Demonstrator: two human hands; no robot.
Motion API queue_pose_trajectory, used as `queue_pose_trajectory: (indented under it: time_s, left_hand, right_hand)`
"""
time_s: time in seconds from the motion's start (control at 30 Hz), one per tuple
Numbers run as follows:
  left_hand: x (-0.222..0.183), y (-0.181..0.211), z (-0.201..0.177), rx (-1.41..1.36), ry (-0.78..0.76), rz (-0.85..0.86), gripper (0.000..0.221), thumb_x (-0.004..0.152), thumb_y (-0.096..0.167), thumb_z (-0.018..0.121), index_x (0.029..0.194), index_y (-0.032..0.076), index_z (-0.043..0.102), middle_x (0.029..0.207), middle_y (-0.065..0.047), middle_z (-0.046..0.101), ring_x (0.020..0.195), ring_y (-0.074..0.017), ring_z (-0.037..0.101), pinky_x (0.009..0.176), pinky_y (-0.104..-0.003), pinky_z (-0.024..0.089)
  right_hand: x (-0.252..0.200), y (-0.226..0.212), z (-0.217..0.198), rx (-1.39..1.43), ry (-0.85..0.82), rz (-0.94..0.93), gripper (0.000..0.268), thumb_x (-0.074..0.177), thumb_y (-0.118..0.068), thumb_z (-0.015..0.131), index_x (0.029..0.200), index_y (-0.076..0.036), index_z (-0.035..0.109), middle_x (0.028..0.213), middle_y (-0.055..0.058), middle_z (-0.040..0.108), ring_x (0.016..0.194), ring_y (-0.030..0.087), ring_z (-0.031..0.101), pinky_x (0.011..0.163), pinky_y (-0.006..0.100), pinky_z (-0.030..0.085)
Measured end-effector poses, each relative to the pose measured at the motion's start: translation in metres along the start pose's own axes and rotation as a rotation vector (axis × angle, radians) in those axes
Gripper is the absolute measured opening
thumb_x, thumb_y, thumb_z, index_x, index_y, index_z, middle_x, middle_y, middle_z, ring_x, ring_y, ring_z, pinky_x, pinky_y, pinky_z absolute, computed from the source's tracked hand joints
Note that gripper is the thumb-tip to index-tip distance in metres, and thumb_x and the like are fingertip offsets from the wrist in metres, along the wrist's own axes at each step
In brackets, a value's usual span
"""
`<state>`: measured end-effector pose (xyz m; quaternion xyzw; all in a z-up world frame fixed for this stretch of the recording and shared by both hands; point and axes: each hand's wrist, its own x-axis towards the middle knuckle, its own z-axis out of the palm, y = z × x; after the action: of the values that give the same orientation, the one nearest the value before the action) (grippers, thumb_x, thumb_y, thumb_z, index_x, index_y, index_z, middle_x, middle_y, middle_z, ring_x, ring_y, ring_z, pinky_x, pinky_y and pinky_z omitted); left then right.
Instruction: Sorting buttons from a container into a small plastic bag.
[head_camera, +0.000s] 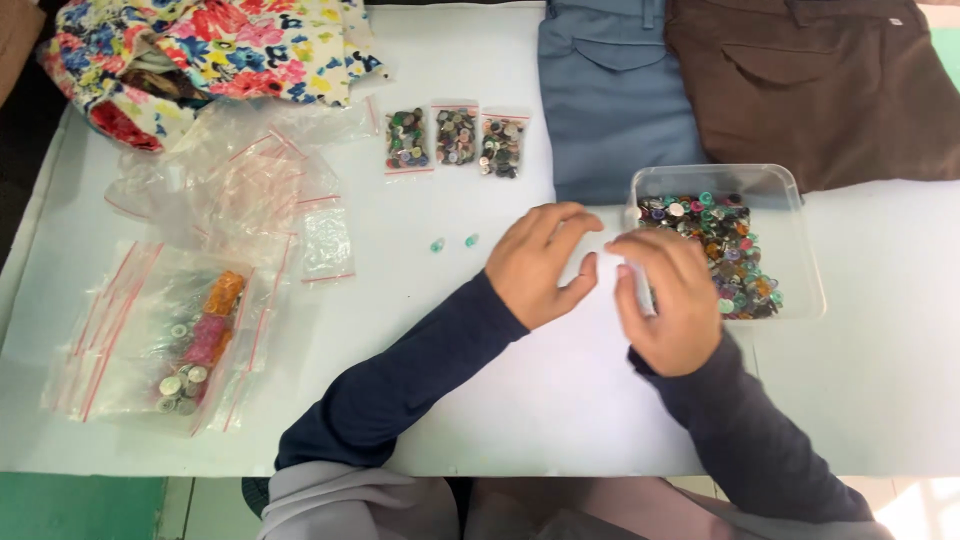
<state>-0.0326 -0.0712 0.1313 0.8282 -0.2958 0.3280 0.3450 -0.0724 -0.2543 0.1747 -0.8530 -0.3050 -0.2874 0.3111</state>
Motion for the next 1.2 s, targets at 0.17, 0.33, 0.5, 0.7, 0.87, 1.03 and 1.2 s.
queue_pose_trajectory:
  time_s: [0.17, 0.33, 0.5, 0.7, 0.87, 1.03, 1.2]
  left_hand:
    - [0.044, 0.023, 0.093, -0.002, -0.37, -0.022, 0.06, 0.077, 0.026, 0.078, 0.128, 0.004, 0.056, 0.122, -0.019, 0.06, 0.117, -0.0388, 0.065, 0.091, -0.045, 0.058]
    - [0.059, 0.018, 0.176, 0.237, -0.73, -0.132, 0.071, 0.067, 0.038, 0.086, 0.121, 0.004, 0.055, 0.104, -0.015, 0.062, 0.102, -0.0352, 0.07, 0.083, -0.044, 0.06]
    - [0.05, 0.003, 0.223, 0.46, -0.75, -0.099, 0.094, 0.046, 0.056, 0.09, 0.12, 0.007, 0.059, 0.097, -0.014, 0.063, 0.089, -0.0337, 0.069, 0.069, -0.047, 0.059]
    - [0.047, -0.013, 0.231, 0.301, -0.798, -0.129, 0.051, 0.064, 0.028, 0.086, 0.103, 0.007, 0.062, 0.087, -0.009, 0.062, 0.079, -0.0315, 0.071, 0.062, -0.045, 0.061]
    - [0.064, -0.031, 0.217, 0.045, -0.959, -0.141, 0.04, 0.089, 0.02, 0.066, 0.124, 0.001, 0.062, 0.094, -0.014, 0.072, 0.076, -0.0271, 0.074, 0.061, -0.039, 0.063]
    - [0.076, -0.042, 0.201, -0.343, -0.818, -0.202, 0.038, 0.095, 0.018, 0.064, 0.128, 0.0, 0.061, 0.106, -0.024, 0.074, 0.098, -0.0433, 0.072, 0.082, -0.05, 0.062]
    - [0.086, -0.037, 0.172, -0.561, -0.666, -0.233, 0.035, 0.084, 0.021, 0.073, 0.117, 0.018, 0.06, 0.098, -0.016, 0.075, 0.097, -0.0434, 0.07, 0.083, -0.051, 0.057]
  right_hand:
    - [-0.024, 0.129, -0.044, -0.186, -0.301, 0.229, 0.039, 0.094, -0.011, 0.069, 0.132, -0.01, 0.066, 0.125, 0.02, 0.065, 0.114, 0.045, 0.064, 0.099, 0.057, 0.05]
    - [-0.029, 0.188, -0.03, -0.104, -0.559, 0.405, 0.085, 0.073, -0.027, 0.083, 0.147, -0.001, 0.05, 0.14, 0.039, 0.053, 0.122, 0.062, 0.054, 0.106, 0.069, 0.042]
    - [-0.055, 0.222, 0.005, -0.443, -0.708, 0.448, 0.093, 0.067, -0.037, 0.087, 0.149, -0.008, 0.052, 0.146, 0.022, 0.05, 0.127, 0.05, 0.056, 0.102, 0.057, 0.054]
    - [-0.066, 0.235, 0.01, -0.348, -0.711, 0.487, 0.067, 0.082, -0.028, 0.081, 0.139, -0.002, 0.056, 0.135, 0.025, 0.058, 0.118, 0.05, 0.064, 0.093, 0.055, 0.059]
    - [-0.067, 0.231, -0.01, -0.167, -0.511, 0.479, 0.044, 0.088, -0.022, 0.079, 0.129, -0.01, 0.065, 0.119, 0.017, 0.07, 0.1, 0.043, 0.071, 0.083, 0.051, 0.061]
    - [-0.039, 0.191, -0.05, 0.341, -0.304, 0.745, 0.032, 0.096, -0.005, 0.07, 0.128, -0.001, 0.067, 0.105, 0.025, 0.074, 0.075, 0.03, 0.076, 0.07, 0.04, 0.062]
    - [-0.033, 0.195, -0.068, 0.964, -0.313, 0.884, 0.037, 0.1, 0.004, 0.043, 0.136, 0.016, 0.046, 0.128, 0.038, 0.054, 0.116, 0.041, 0.063, 0.097, 0.059, 0.055]
